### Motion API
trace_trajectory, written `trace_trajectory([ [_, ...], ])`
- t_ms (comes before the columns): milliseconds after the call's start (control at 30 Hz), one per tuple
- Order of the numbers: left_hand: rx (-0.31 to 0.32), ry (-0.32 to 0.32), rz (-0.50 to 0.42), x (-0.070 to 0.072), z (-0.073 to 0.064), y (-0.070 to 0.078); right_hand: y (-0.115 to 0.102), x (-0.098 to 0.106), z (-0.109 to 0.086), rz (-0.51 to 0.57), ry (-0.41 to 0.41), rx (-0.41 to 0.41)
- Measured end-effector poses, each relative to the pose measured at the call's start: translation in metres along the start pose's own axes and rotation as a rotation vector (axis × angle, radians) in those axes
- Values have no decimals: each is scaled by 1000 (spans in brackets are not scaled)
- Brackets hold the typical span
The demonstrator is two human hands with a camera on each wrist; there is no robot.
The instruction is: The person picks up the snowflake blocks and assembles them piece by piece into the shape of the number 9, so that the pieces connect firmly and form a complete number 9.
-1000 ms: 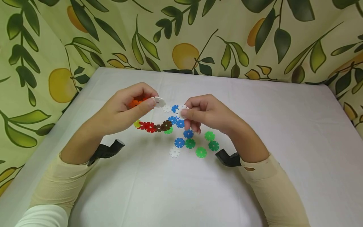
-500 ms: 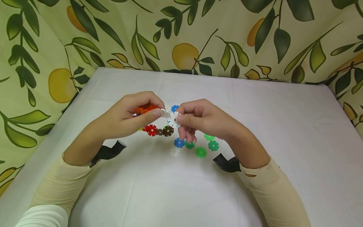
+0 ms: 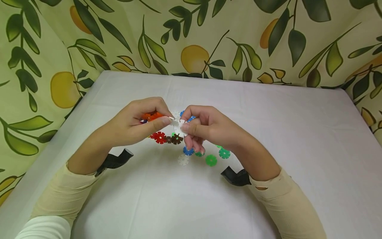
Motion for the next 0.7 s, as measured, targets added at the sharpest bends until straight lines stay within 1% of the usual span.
trace_trajectory([
  [333, -11, -4, 0, -1, 1, -3, 2, 0, 2, 60, 27, -6],
  [567, -33, -27, -101, -7, 3, -7, 0, -4, 3, 81, 8, 20],
  [633, -28, -26, -87, -5, 3, -6, -1, -4, 3, 72, 14, 30],
  [700, -15, -19, -55, -2, 2, -4, -3, -3, 3, 55, 38, 32],
])
Point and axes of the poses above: each hand's wrist, its own z-axis towards the middle knuckle, its own x-axis out of the back of the hand, y = z × x, the point moved 6 cm from there along z, towards the middle knuckle, and after that the axes turned 15 degrees about -y, right-handed, at the moved point
